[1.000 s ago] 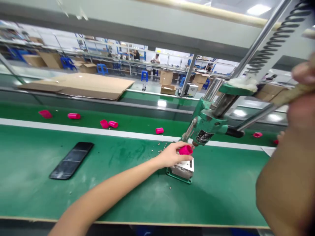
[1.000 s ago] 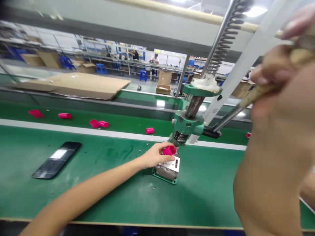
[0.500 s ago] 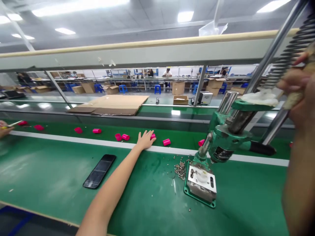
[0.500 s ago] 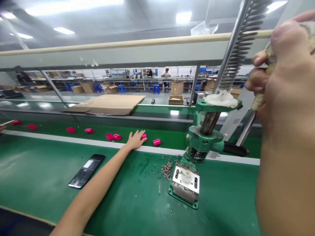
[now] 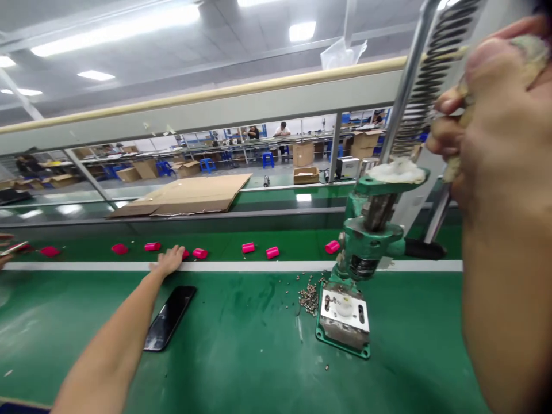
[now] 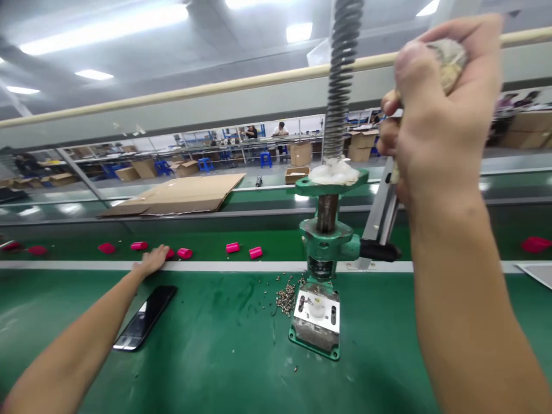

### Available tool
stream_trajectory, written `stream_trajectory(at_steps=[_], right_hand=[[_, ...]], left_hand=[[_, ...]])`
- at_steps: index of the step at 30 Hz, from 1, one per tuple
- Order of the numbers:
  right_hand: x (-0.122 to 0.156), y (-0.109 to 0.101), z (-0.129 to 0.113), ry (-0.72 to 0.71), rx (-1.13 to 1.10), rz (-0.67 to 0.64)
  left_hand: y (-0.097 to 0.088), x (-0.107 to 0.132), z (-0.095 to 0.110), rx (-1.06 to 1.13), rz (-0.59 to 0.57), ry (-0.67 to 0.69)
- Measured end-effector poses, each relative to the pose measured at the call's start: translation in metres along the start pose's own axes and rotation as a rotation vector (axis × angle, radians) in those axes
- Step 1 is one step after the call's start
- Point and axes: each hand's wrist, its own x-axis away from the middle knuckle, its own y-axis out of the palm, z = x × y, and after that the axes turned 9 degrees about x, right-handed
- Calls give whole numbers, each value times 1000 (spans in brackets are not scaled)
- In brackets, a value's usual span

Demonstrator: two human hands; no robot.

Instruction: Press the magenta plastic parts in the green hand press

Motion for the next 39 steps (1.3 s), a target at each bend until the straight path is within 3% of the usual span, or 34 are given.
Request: stream_trajectory(at_steps=[2,4,9,11,14,19,22,25,27,30,33,35,39], right_hand=[[2,6,-6,-71,-6,30],[1,5,-6,-62,1,23],[-3,-2,0,49,70,54],[-3,-1,0,9,39,52],[0,4,-3,-93,-30,31],[5,11,-8,-94,-22,33],[5,9,-9,-92,-8,13],[5,7,-9,-86,-16,0],[6,7,-9,-76,-7,6],[7,8,-10,-62,26,4],[8,9,-10,-20,51,-10],[9,8,-11,18,63,-17],[11,5,-14,94,86,-46]], left_hand=[[3,-1,17,35,68,14],[17,1,46,81,63,115],[76,25,140,306,-284,628],[91,35,169,379,-325,690],[93,50,193,485,-272,708],[72,79,211,949,-222,773],[65,87,218,1019,-255,775],[74,77,215,904,-219,752],[90,64,207,695,-208,725],[120,45,196,411,-288,707],[138,36,192,344,-349,695],[140,36,193,345,-279,679],[141,44,189,501,39,692]])
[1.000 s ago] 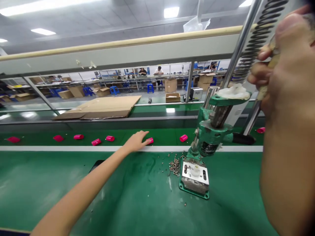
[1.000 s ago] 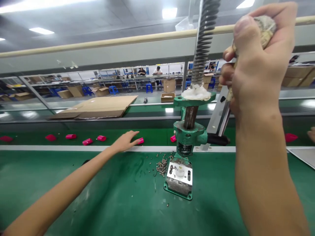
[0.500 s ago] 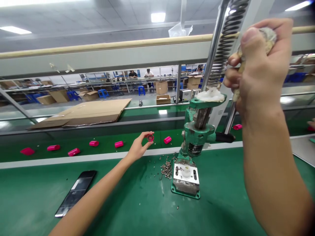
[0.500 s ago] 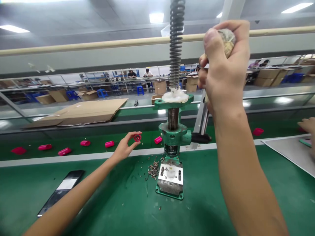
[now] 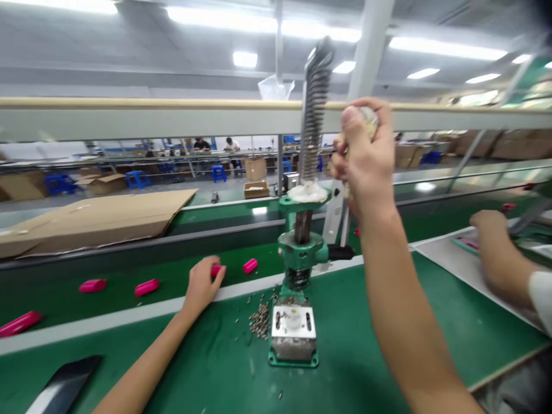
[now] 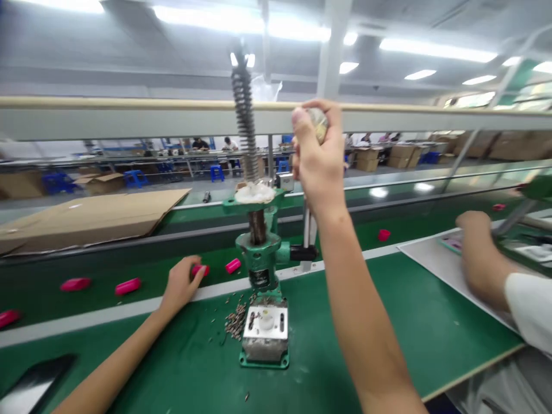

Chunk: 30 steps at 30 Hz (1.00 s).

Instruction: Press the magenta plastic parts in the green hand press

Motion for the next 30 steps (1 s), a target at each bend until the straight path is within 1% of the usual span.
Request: stream_trajectory(at_steps=[1,2,4,5,7,10,15,20,24,26,28,30], right_hand=[[1,-1,-1,13,-8,-9],[1,-1,-1,21,-23,-22],[3,-2,-2,33,-63,-53],[4,-3,-3,44,-81,-67],[6,-3,-5,71,-103,-72],[9,-3,-9,97,-107,-53],[12,-6,-8,107,-115,-50],[14,-9,-8,103,-124,-47],[15,-9,-8,113,-124,-26],[16,-8,-8,113,-117,-15],[17,-8,-8,111,-122,-24],[17,-7,-8,109,-131,-38]], left_hand=[[1,3,-3,35,4,36],[3,5,-7,47,-38,79],[8,8,-17,75,-77,148],[11,9,-21,93,-84,170],[13,9,-24,131,-68,169],[10,9,-18,179,-40,100],[6,10,-6,241,-29,8],[3,15,3,195,39,-59],[3,19,9,151,29,-98],[6,21,9,105,4,-155],[8,22,10,44,-87,-193],[7,22,12,18,-188,-199]])
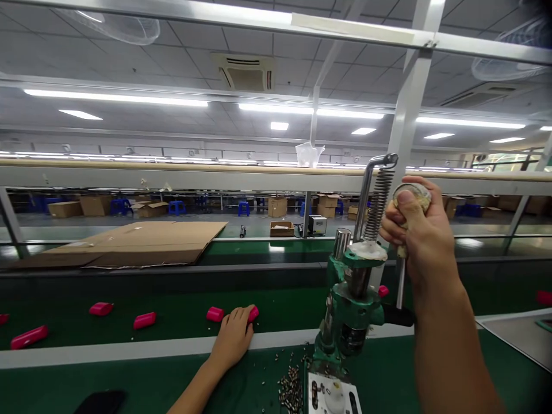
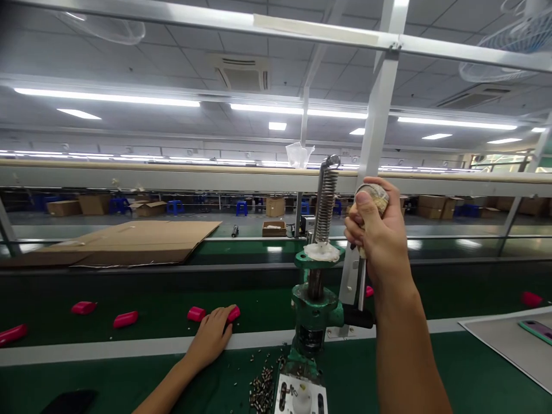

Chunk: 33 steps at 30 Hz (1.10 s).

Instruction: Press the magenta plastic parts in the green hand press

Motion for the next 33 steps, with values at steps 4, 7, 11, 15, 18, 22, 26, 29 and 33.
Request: stream_trajectory(at_steps=[4,7,11,15,18,22,26,29,33], right_hand=[[1,0,-1,18,11,3],[1,-1,-1,4,19,1],[1,0,-1,2,29,5],[2,0,-2,1,37,9],[3,0,-3,-2,38,7],[3,2,-4,2,46,17],[4,2,-5,4,63,1],[4,1,-5,22,54,-25],[4,0,-4,12,27,-38]], left_hand=[[-8,2,8,39,-65,18],[-10,3,8,55,-68,55],[-6,3,3,18,12,122],[-10,5,8,-5,149,208],[-13,8,17,67,26,246],[-11,8,20,158,-103,211],[-10,5,15,164,-78,96],[-9,5,14,120,-93,100],[-7,7,16,128,-112,124]])
